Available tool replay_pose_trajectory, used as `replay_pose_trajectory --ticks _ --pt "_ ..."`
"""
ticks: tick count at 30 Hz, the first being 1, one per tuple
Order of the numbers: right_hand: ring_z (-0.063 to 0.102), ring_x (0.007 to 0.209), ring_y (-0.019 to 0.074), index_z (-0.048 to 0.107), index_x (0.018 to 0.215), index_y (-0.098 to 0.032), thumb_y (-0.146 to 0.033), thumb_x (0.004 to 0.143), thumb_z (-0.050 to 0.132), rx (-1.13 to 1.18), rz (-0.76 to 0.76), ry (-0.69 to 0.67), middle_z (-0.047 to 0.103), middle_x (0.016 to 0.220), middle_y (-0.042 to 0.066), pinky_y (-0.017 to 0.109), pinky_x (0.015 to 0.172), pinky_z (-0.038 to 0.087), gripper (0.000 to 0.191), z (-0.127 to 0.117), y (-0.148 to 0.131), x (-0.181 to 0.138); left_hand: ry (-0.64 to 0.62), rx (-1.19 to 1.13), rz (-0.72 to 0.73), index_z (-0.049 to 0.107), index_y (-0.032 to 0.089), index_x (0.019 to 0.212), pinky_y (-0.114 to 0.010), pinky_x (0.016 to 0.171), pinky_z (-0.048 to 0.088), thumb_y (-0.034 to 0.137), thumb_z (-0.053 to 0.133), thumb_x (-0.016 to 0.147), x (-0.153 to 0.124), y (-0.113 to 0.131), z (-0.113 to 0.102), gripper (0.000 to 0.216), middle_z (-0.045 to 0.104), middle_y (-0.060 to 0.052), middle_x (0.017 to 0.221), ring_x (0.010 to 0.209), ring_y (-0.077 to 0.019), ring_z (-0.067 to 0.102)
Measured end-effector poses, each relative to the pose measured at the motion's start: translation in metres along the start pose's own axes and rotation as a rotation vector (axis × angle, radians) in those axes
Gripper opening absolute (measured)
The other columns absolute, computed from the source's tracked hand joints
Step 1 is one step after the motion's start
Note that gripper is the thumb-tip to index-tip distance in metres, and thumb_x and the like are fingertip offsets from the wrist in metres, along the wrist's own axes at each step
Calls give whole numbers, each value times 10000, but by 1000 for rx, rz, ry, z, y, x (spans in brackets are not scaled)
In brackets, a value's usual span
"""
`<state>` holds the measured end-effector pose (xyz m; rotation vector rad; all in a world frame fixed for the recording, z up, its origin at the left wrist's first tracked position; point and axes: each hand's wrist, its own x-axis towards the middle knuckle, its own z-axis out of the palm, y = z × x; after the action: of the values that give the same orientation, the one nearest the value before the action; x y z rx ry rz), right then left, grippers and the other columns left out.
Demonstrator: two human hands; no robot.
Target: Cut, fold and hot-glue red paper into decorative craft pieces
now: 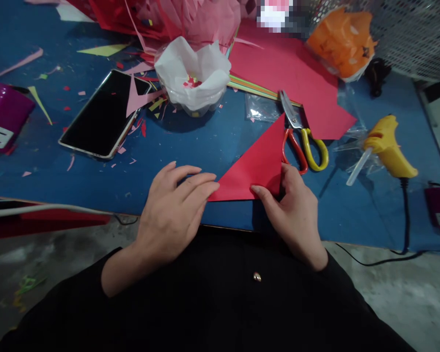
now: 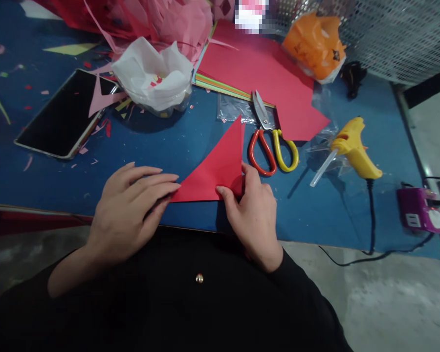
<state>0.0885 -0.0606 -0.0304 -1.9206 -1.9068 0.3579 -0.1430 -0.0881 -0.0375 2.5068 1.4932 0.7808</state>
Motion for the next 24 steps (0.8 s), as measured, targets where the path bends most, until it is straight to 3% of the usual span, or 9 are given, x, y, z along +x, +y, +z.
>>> replay_pose_trajectory --ticks 3,7,13,16,20,24 --pt "582 690 219 587 1212 -193 -483 841 650 9 4 1 634 758 9 353 625 417 475 -1 -1 0 10 32 146 663 238 1217 -554 1167 333 57 524 915 -1 -4 1 378 743 19 1231 1198 -281 617" --pt "573 671 211 581 1213 -169 -462 842 649 12 4 -2 621 737 4 353 624 422 478 -1 -2 0 -6 92 206 677 223 1232 -606 1180 301 17 561 889 -2 -5 -1 417 757 6 1208 1154 -290 661" --pt "577 671 211 590 1218 -176 -457 833 662 14 -9 15 633 762 12 350 619 413 483 0 -1 1 -30 137 274 652 145 1278 -686 1203 172 114 550 922 -5 0 -5 371 721 -61 1281 1179 -345 656" --pt "583 680 217 593 1231 -168 -452 829 666 16 -4 8 643 773 17 356 631 418 498 0 -1 1 -45 162 258 623 165 1319 -704 1200 119 175 515 965 -8 1 -4 370 713 -54 1297 1193 -340 647" --pt "582 691 221 610 1213 -159 -455 827 664 2 -7 5 645 782 26 358 634 417 490 0 0 2 -2 249 301 628 219 1308 -664 1223 83 289 550 983 -10 0 -1 341 720 -23 1287 1173 -318 662" --pt "571 674 216 619 1185 -164 -456 832 651 -4 -19 13 633 758 19 355 623 410 459 0 0 2 28 270 326 641 215 1277 -602 1250 56 297 567 985 -9 0 0 312 716 -18 1295 1192 -311 661"
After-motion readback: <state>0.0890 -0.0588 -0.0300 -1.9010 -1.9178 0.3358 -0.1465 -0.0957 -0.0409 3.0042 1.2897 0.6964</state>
